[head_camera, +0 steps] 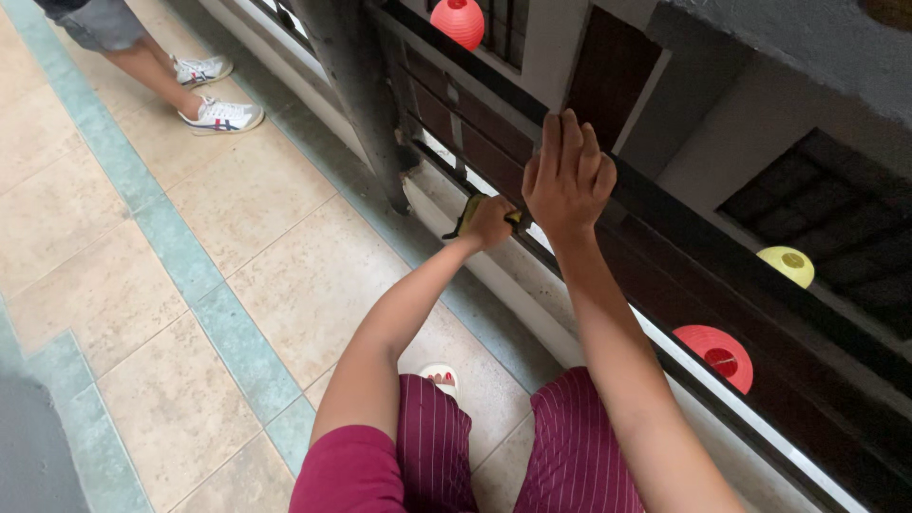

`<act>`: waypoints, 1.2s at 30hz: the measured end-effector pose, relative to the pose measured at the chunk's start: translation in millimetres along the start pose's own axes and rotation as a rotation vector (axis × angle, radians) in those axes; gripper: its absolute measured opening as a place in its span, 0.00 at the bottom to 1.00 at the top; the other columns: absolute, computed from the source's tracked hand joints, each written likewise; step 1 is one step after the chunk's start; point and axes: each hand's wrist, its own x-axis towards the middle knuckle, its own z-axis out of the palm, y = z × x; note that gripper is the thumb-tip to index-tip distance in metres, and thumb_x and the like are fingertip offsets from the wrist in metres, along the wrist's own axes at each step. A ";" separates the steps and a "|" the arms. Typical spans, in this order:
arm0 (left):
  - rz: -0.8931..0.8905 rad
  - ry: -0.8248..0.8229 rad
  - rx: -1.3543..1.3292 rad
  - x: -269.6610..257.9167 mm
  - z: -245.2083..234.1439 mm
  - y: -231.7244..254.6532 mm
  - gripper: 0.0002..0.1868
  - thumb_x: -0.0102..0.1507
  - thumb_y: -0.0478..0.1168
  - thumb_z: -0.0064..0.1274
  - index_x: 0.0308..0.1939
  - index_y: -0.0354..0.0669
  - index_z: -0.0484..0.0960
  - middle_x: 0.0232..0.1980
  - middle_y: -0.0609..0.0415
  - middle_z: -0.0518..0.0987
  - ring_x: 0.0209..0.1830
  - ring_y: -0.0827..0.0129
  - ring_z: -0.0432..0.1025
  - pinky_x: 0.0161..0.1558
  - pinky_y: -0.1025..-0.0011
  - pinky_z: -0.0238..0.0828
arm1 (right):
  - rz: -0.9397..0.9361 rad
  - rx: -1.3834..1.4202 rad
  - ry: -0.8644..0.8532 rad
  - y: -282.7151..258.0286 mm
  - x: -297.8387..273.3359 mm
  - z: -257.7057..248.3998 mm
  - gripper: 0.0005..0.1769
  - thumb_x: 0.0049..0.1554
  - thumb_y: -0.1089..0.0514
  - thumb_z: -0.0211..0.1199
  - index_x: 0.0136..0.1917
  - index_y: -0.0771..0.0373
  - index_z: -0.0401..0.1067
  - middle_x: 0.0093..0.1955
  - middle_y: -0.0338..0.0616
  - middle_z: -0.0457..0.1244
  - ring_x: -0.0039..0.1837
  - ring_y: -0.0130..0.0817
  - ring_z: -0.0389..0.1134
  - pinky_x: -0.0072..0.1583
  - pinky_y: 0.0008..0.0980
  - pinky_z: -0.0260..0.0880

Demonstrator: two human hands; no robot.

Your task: The person wipes a balcony railing and a hanging decorative lantern with a cloth, then wipes the outer surface of a potted plant.

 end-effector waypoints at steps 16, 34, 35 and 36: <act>-0.143 0.202 -0.429 -43.0 -55.1 13.7 0.24 0.51 0.28 0.42 0.48 0.34 0.84 0.49 0.38 0.83 0.51 0.45 0.78 0.56 0.61 0.73 | 0.002 0.030 -0.171 -1.1 -7.6 -15.0 0.23 0.63 0.52 0.58 0.69 0.58 0.73 0.70 0.44 0.65 0.69 0.37 0.62 0.62 0.43 0.51; 0.131 0.319 -0.541 39.0 -451.8 503.4 0.18 0.65 0.33 0.42 0.55 0.25 0.77 0.48 0.41 0.82 0.46 0.57 0.79 0.52 0.68 0.75 | 0.734 0.907 -0.803 155.5 225.5 -292.9 0.16 0.56 0.63 0.63 0.59 0.63 0.76 0.50 0.47 0.73 0.52 0.46 0.74 0.56 0.43 0.72; 0.194 0.284 -0.491 52.5 -461.2 516.2 0.16 0.66 0.33 0.42 0.54 0.26 0.77 0.47 0.40 0.82 0.45 0.56 0.80 0.51 0.67 0.75 | 0.784 0.855 -0.750 170.3 244.7 -316.0 0.15 0.56 0.64 0.63 0.57 0.63 0.77 0.48 0.46 0.73 0.50 0.44 0.74 0.54 0.42 0.72; 0.200 0.263 -0.501 68.0 -466.3 527.1 0.16 0.66 0.33 0.42 0.54 0.26 0.77 0.47 0.40 0.82 0.45 0.56 0.80 0.51 0.67 0.75 | 0.821 0.811 -0.695 186.2 263.3 -334.2 0.13 0.55 0.65 0.63 0.55 0.63 0.78 0.47 0.44 0.73 0.48 0.42 0.74 0.53 0.41 0.73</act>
